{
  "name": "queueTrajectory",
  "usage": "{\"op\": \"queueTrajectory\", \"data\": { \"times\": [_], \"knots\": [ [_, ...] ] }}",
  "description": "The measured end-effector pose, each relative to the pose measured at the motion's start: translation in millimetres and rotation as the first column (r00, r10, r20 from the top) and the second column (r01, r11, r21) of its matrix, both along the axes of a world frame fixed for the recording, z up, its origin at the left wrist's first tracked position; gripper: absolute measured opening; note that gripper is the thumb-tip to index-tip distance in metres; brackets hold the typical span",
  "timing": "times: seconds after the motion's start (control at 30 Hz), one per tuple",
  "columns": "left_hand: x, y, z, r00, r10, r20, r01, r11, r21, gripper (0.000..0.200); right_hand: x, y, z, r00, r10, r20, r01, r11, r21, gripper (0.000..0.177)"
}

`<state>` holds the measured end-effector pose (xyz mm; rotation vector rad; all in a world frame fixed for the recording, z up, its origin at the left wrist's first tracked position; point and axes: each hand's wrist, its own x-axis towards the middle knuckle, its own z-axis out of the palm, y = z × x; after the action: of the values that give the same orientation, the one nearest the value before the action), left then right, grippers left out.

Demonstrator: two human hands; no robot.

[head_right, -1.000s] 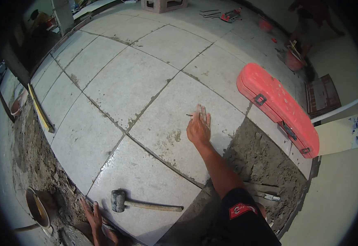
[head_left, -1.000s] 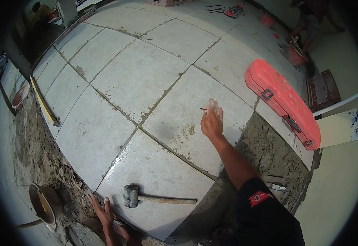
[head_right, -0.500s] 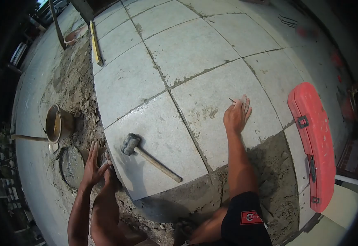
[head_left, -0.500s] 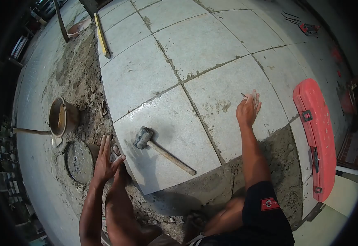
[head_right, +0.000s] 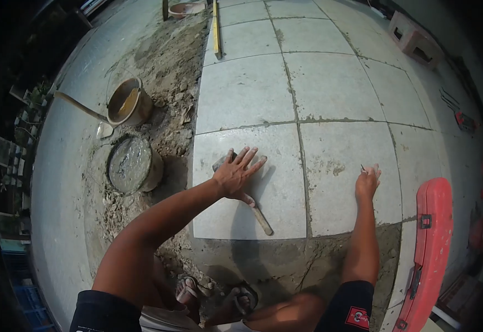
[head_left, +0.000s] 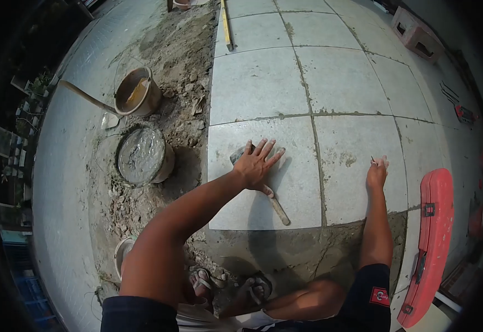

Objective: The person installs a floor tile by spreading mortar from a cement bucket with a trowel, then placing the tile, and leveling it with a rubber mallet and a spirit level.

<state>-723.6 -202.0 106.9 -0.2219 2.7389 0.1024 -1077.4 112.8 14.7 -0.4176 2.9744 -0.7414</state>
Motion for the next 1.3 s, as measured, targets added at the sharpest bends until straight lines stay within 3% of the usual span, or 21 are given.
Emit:
{"op": "queueTrajectory", "data": {
  "times": [0.07, 0.17, 0.23, 0.33, 0.43, 0.5, 0.57, 0.6, 0.7, 0.8, 0.97, 1.3],
  "knots": [
    [-24.7, 13.0, -5.8, 1.000, 0.003, 0.004, -0.003, 0.999, 0.047, 0.151, -22.8, 14.7, -16.0, 0.997, 0.042, 0.066, -0.032, 0.989, -0.145, 0.025],
    [-33.7, 32.7, -28.5, 0.998, 0.050, 0.035, -0.054, 0.992, 0.117, 0.154, -35.8, 25.3, -13.3, 0.990, 0.079, 0.116, -0.063, 0.988, -0.141, 0.024],
    [-27.4, 33.3, -42.7, 0.992, 0.088, -0.094, -0.068, 0.977, 0.201, 0.156, -37.4, 34.3, -13.8, 0.985, 0.060, 0.159, -0.034, 0.986, -0.161, 0.024],
    [-28.2, 31.0, -45.1, 0.990, 0.086, -0.109, -0.059, 0.972, 0.229, 0.156, -35.8, 19.2, -12.9, 0.993, 0.032, 0.110, -0.011, 0.983, -0.181, 0.023],
    [-28.8, 31.4, -51.3, 0.987, 0.090, -0.135, -0.049, 0.960, 0.277, 0.157, -33.5, 22.2, 2.6, 0.993, 0.016, 0.115, -0.002, 0.992, -0.124, 0.022],
    [-27.6, 30.8, -52.5, 0.986, 0.088, -0.144, -0.042, 0.954, 0.297, 0.157, -47.0, 23.1, 5.7, 0.961, 0.095, 0.260, -0.092, 0.995, -0.025, 0.022],
    [-29.8, 35.9, -51.1, 0.981, 0.130, -0.142, -0.082, 0.949, 0.303, 0.158, -60.4, 31.5, -2.1, 0.953, 0.075, 0.293, -0.095, 0.994, 0.054, 0.039],
    [-30.7, 36.9, -54.3, 0.979, 0.127, -0.158, -0.075, 0.952, 0.298, 0.159, -15.7, 2.3, 35.7, 0.973, 0.013, 0.232, -0.008, 1.000, -0.020, 0.024],
    [-33.4, 39.1, -56.7, 0.976, 0.125, -0.176, -0.068, 0.953, 0.296, 0.159, -9.6, 3.5, 25.3, 0.994, 0.037, 0.102, -0.037, 0.999, 0.000, 0.026],
    [-29.9, 40.0, -56.5, 0.976, 0.127, -0.177, -0.072, 0.955, 0.288, 0.159, -9.8, 1.8, 22.5, 0.987, 0.014, 0.162, -0.020, 0.999, 0.036, 0.041],
    [-34.8, 45.8, -52.4, 0.973, 0.150, -0.176, -0.102, 0.961, 0.258, 0.163, -12.6, 4.5, 12.0, 0.993, 0.031, 0.111, -0.031, 0.999, 0.003, 0.029],
    [-43.8, 58.8, -55.1, 0.978, 0.162, -0.130, -0.139, 0.975, 0.175, 0.166, 11.1, 2.0, 7.3, 0.999, 0.013, -0.032, -0.015, 0.998, -0.063, 0.026]
  ]
}}
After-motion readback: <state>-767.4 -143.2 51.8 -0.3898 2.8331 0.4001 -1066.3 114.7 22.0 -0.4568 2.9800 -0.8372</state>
